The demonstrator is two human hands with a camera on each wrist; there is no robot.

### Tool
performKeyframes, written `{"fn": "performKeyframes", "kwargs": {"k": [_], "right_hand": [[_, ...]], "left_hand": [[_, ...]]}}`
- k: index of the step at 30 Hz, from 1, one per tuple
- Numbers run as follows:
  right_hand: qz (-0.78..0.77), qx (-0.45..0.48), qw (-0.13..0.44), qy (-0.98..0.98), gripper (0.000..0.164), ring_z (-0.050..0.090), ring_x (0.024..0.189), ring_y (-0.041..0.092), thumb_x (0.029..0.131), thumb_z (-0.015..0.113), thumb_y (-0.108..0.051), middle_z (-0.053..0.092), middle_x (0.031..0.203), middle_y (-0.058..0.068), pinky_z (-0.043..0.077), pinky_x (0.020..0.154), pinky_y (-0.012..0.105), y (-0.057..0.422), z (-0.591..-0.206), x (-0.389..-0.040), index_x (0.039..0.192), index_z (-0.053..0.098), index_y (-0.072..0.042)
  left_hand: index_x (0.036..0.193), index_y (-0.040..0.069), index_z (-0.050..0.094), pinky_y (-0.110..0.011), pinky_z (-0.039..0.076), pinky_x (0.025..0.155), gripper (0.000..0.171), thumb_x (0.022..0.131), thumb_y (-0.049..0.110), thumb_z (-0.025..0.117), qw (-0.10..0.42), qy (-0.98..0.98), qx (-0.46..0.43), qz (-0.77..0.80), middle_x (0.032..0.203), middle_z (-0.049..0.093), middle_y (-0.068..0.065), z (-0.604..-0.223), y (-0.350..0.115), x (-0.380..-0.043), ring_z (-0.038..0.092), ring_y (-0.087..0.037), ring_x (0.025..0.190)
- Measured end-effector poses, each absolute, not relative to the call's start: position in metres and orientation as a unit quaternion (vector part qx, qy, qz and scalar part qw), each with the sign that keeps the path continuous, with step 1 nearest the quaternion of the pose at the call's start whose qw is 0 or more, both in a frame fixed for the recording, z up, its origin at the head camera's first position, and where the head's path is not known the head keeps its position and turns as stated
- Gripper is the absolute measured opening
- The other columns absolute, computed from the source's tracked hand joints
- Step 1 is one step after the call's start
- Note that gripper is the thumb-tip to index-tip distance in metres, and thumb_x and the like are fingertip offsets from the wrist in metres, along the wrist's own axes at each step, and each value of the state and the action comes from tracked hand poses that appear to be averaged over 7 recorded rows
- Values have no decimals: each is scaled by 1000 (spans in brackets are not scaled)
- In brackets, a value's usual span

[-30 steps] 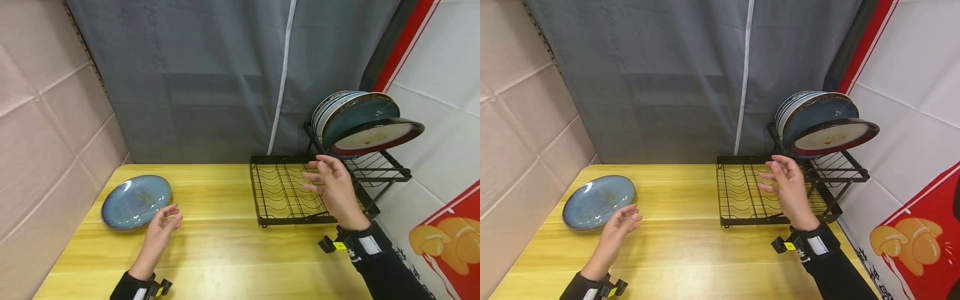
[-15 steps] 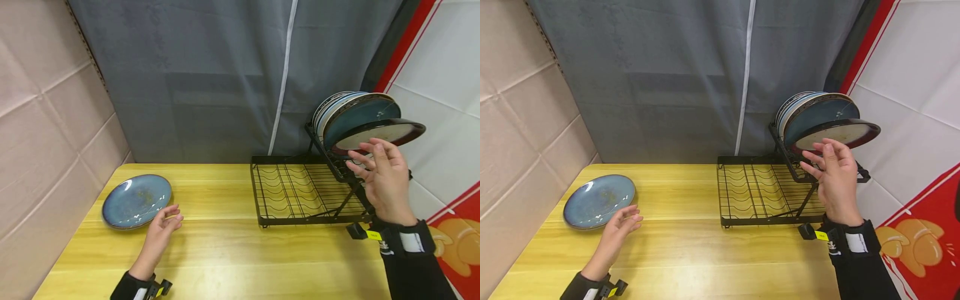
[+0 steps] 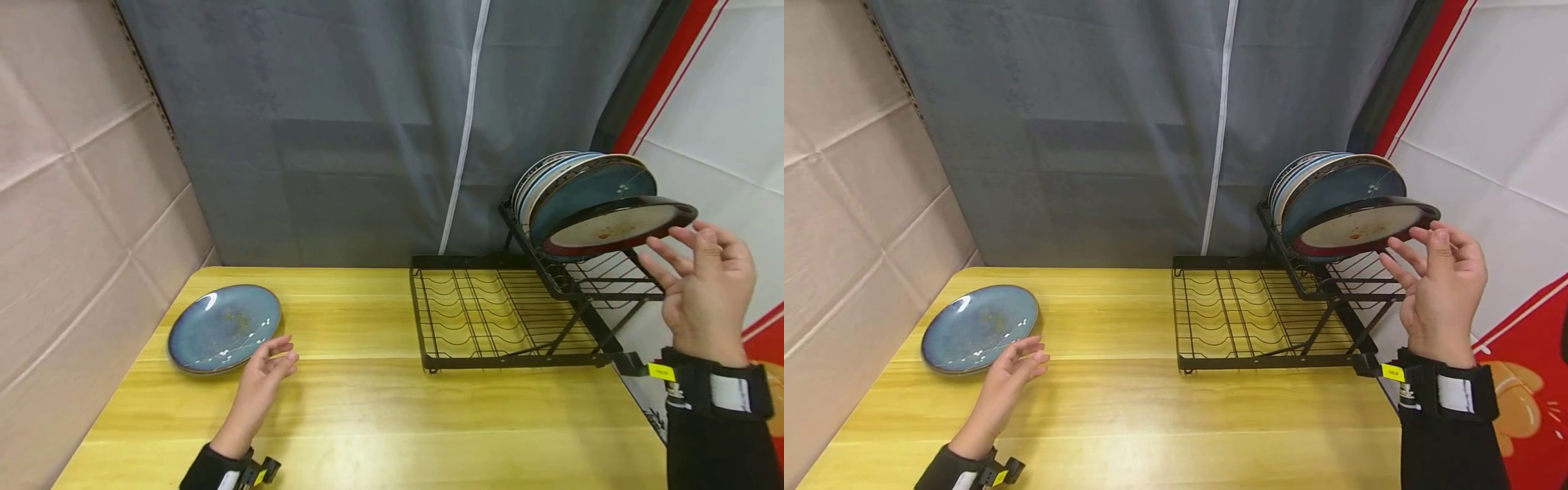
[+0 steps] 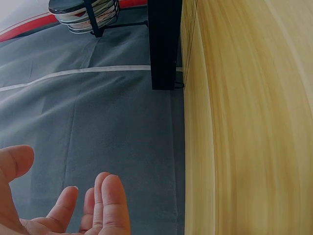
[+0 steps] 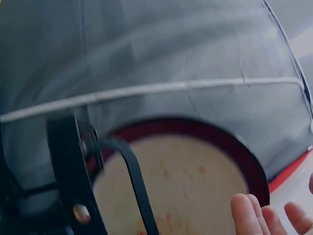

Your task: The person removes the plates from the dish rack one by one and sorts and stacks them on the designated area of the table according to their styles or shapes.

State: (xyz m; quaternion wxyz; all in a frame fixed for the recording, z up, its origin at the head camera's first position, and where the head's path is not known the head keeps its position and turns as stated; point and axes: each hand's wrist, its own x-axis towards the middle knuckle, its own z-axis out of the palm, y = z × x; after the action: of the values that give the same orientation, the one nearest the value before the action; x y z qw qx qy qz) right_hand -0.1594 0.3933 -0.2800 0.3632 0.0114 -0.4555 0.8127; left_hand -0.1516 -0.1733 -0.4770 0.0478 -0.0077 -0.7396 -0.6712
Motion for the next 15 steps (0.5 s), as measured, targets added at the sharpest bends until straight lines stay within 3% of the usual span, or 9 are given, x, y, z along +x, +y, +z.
{"fn": "performKeyframes", "kwargs": {"k": [15], "right_hand": [[750,-99,420,-501,45,72,88,15,97,71,-27,54,121,4,60,61,22,440,-273,-179,135,54,-11]], "left_hand": [[145,-5,46,-21,55,90,45,105,13,60,52,-740,1,-670,137,49,-22,-476,-176,-153,62,-10,105]]}}
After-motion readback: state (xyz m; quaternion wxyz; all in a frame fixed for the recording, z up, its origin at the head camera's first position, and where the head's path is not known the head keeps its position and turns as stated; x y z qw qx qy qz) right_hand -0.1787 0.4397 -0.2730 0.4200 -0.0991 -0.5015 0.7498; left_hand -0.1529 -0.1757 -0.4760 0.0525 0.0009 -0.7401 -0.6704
